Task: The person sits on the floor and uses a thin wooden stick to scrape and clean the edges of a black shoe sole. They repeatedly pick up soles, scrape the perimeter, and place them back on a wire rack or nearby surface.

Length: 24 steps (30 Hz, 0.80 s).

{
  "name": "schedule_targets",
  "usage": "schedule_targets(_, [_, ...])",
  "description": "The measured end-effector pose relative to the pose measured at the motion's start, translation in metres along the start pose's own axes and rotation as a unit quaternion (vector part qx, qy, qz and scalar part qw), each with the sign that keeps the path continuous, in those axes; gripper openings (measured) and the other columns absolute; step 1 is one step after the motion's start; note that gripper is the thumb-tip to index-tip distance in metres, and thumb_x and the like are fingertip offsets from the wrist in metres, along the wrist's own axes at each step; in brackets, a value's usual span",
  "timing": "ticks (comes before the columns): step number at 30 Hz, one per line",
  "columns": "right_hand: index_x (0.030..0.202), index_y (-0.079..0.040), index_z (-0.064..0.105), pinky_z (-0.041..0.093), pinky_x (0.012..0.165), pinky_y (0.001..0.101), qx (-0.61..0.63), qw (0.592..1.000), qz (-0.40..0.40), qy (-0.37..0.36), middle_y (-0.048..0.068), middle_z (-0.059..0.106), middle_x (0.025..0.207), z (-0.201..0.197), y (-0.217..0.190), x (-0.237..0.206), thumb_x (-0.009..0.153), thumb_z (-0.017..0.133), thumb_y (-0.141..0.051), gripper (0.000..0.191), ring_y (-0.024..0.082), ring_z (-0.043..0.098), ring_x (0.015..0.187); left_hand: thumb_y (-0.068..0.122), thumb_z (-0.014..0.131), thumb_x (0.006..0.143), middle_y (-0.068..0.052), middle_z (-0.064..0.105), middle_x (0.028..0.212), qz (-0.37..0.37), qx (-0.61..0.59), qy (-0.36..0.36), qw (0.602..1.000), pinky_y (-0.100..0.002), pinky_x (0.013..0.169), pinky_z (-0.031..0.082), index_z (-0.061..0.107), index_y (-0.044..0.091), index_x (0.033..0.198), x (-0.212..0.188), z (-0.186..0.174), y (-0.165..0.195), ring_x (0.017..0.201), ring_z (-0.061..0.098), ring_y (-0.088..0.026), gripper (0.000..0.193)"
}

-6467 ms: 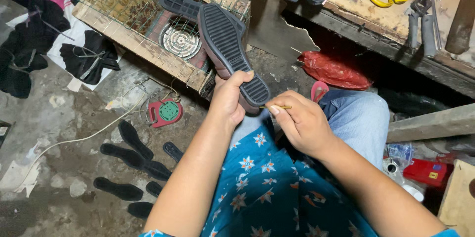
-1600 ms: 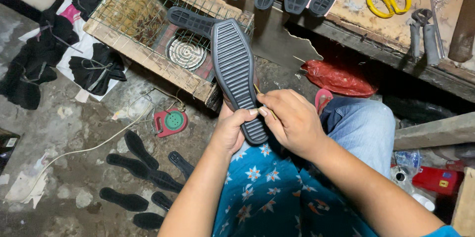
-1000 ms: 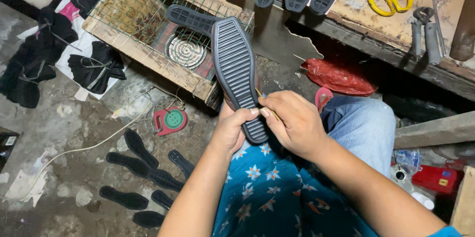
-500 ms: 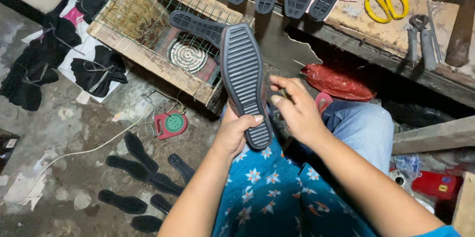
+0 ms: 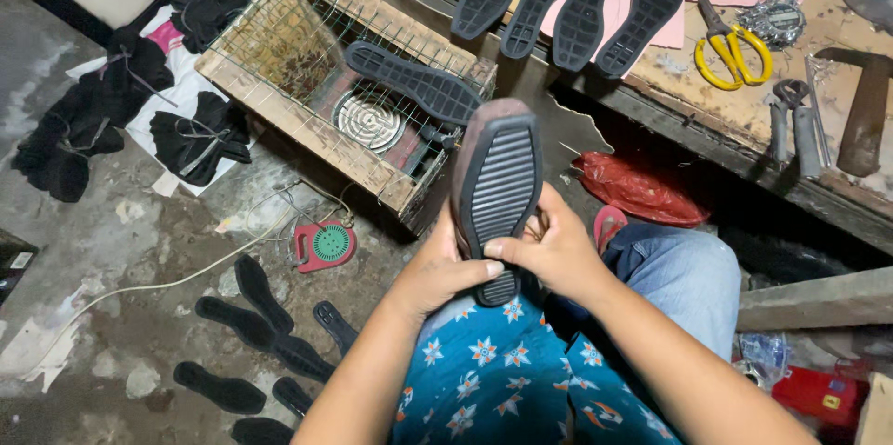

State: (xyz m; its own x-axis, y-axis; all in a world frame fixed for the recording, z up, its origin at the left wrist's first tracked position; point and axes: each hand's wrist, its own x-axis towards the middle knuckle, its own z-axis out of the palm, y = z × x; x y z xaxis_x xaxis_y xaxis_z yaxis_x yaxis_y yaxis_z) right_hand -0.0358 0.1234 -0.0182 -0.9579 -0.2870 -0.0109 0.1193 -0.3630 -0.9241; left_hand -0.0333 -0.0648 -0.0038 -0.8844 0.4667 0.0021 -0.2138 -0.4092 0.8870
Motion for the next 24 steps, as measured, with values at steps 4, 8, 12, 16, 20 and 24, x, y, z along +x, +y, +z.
schedule_targets(4, [0.144,-0.004,0.043,0.053,0.101,0.0328,-0.053,0.999,0.001,-0.008,0.005,0.062,0.128,0.007,0.001,-0.008,0.077,0.075,0.009,0.076,0.015,0.063,0.118,0.009,0.077,0.083,-0.008,0.056,0.14,0.059,0.044,0.01,0.997,-0.036,0.115,0.045,0.037,0.003,0.156,-0.002,0.009,0.033,0.13,0.056,-0.018,0.083])
schedule_targets(8, [0.146,-0.006,0.046,0.048,0.076,0.0282,-0.174,0.984,0.039,0.01,0.005,0.061,0.112,0.012,-0.001,-0.013,0.072,0.083,0.006,0.083,0.012,0.055,0.091,0.013,0.08,0.085,-0.008,0.063,0.13,0.119,0.115,0.039,0.986,-0.034,0.106,0.052,0.046,0.001,0.15,0.006,0.018,0.066,0.119,0.062,-0.016,0.075])
schedule_targets(12, [0.145,-0.005,0.047,0.049,0.069,0.0225,-0.25,0.968,0.013,0.012,0.0,0.062,0.105,0.012,-0.001,-0.016,0.073,0.087,0.002,0.083,0.006,0.054,0.081,0.017,0.08,0.085,-0.006,0.066,0.131,0.137,0.162,0.067,0.975,-0.031,0.104,0.052,0.049,0.0,0.144,0.014,0.03,0.078,0.117,0.064,-0.014,0.068])
schedule_targets(16, [0.161,-0.01,0.014,0.049,0.07,0.0216,-0.206,0.977,-0.056,-0.004,-0.001,0.063,0.11,0.008,0.004,-0.021,0.078,0.087,-0.011,0.111,0.004,0.057,0.083,0.017,0.078,0.089,-0.008,0.068,0.122,0.135,0.169,0.081,0.973,-0.032,0.101,0.054,0.055,-0.001,0.137,0.018,0.032,0.076,0.113,0.066,-0.014,0.056])
schedule_targets(20, [0.163,-0.011,-0.001,0.051,0.06,0.0247,-0.393,0.905,-0.163,0.011,0.008,0.067,0.112,0.003,0.008,-0.024,0.078,0.09,-0.027,0.126,0.008,0.057,0.062,0.015,0.077,0.09,-0.008,0.067,0.122,0.144,0.155,0.083,0.974,-0.032,0.1,0.054,0.055,-0.001,0.135,0.021,0.029,0.072,0.112,0.065,-0.014,0.053])
schedule_targets(24, [0.163,-0.013,0.005,0.054,0.059,0.0294,-0.474,0.857,-0.204,0.013,0.015,0.064,0.121,0.002,0.007,-0.024,0.074,0.091,-0.03,0.125,0.014,0.06,0.061,0.015,0.076,0.091,-0.008,0.067,0.121,0.137,0.149,0.082,0.976,-0.032,0.1,0.055,0.055,0.0,0.134,0.022,0.028,0.07,0.112,0.065,-0.014,0.051])
